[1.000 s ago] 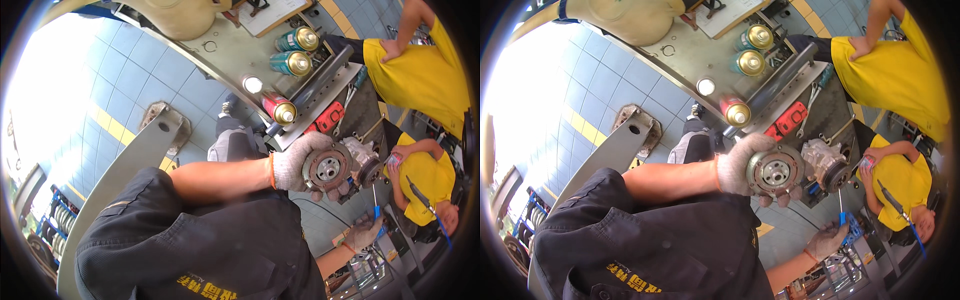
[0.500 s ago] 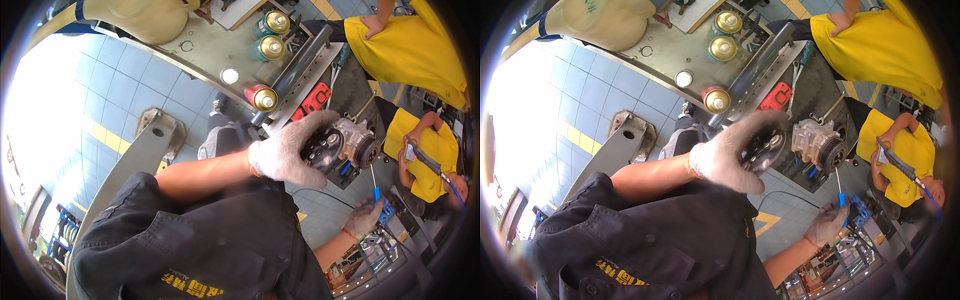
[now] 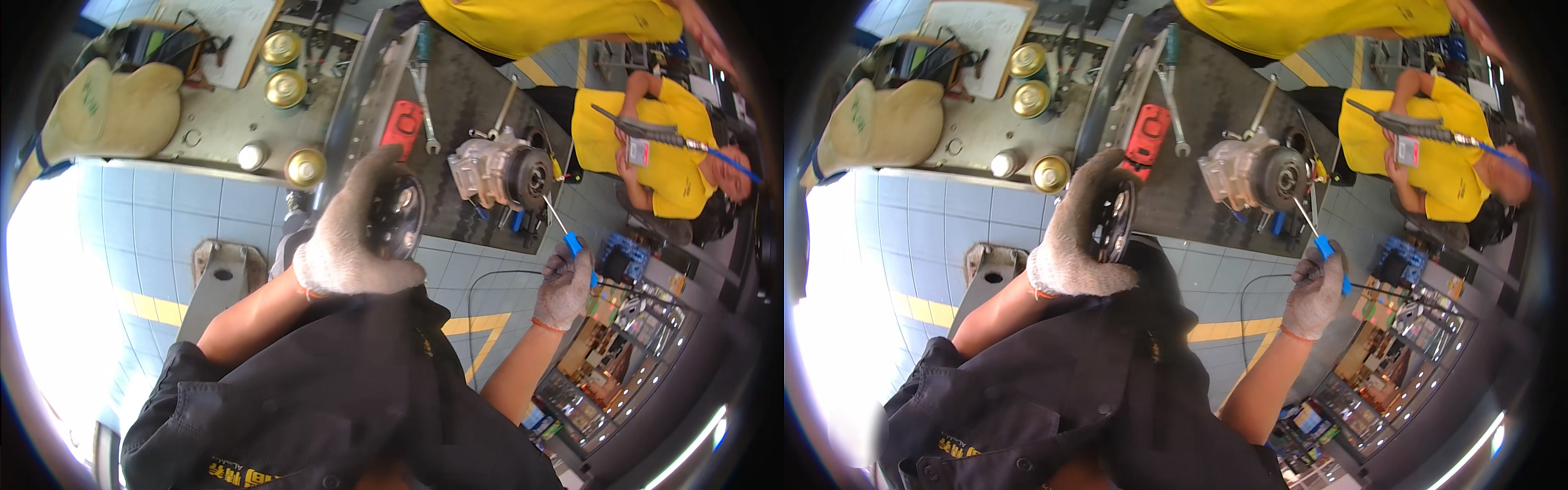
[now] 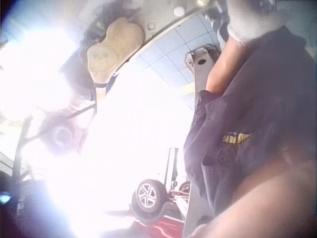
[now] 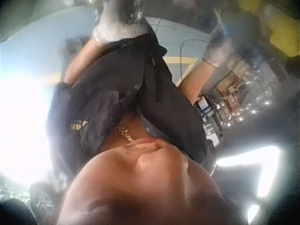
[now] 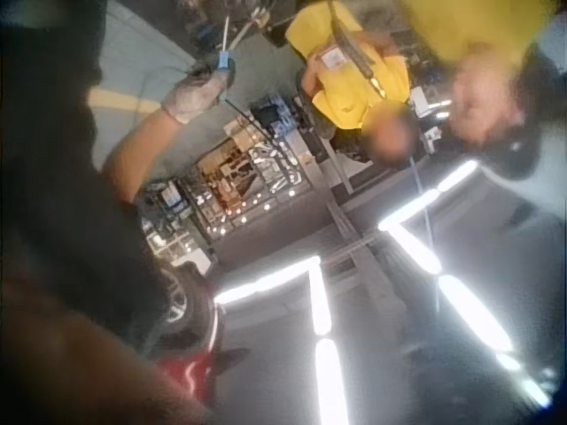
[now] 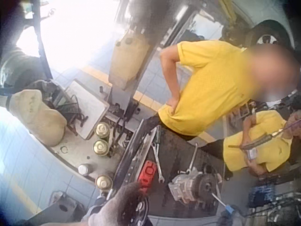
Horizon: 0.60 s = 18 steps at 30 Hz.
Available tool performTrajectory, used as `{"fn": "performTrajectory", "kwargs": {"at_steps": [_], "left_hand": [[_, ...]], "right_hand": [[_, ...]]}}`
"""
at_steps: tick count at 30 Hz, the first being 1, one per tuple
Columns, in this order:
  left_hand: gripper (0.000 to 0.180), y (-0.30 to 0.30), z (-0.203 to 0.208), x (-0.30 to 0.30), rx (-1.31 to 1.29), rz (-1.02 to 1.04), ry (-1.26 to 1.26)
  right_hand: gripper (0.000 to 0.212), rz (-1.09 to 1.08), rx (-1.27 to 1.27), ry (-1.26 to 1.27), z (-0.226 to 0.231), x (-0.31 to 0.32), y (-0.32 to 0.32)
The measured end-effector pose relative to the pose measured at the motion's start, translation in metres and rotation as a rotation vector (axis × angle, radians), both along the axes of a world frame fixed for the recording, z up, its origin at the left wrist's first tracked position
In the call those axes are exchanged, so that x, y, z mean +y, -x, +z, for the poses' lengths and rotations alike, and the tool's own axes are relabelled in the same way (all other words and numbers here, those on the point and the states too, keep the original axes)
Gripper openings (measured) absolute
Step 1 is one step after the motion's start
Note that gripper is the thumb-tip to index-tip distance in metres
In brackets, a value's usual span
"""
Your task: The person disassembles and reassembles a small compressor on a workbench. They use pliers and a screwdriver to remove and install internal components, including a circular metal part and a spring, then secure the assembly with bolts.
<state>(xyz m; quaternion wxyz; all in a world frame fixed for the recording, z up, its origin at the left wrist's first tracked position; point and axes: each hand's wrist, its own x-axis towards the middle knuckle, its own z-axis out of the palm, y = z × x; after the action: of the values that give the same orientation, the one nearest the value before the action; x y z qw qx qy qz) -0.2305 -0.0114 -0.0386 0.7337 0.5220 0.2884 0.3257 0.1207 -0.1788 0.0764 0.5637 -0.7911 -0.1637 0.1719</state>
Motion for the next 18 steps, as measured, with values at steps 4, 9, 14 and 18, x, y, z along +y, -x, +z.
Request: {"fn": "performTrajectory", "kwargs": {"at_steps": [4,9,14,18], "left_hand": [[0.15,-0.021,0.001,-0.006,0.104,-0.044,-0.082],[0.132,-0.061,0.011,-0.015,0.431,-0.145,-0.228],[0.113,-0.129,-0.008,-0.041,0.778,-0.189,-0.396],[0.102,-0.169,-0.041,-0.057,0.962,-0.232,-0.505]], "right_hand": [[0.045,-0.022,0.022,-0.068,-0.006,-0.007,-0.005],[0.045,-0.04,0.123,-0.243,-0.018,-0.035,-0.042],[0.051,-0.076,0.262,-0.38,-0.037,-0.07,-0.105],[0.053,-0.192,0.429,-0.391,-0.065,-0.083,-0.149]]}}
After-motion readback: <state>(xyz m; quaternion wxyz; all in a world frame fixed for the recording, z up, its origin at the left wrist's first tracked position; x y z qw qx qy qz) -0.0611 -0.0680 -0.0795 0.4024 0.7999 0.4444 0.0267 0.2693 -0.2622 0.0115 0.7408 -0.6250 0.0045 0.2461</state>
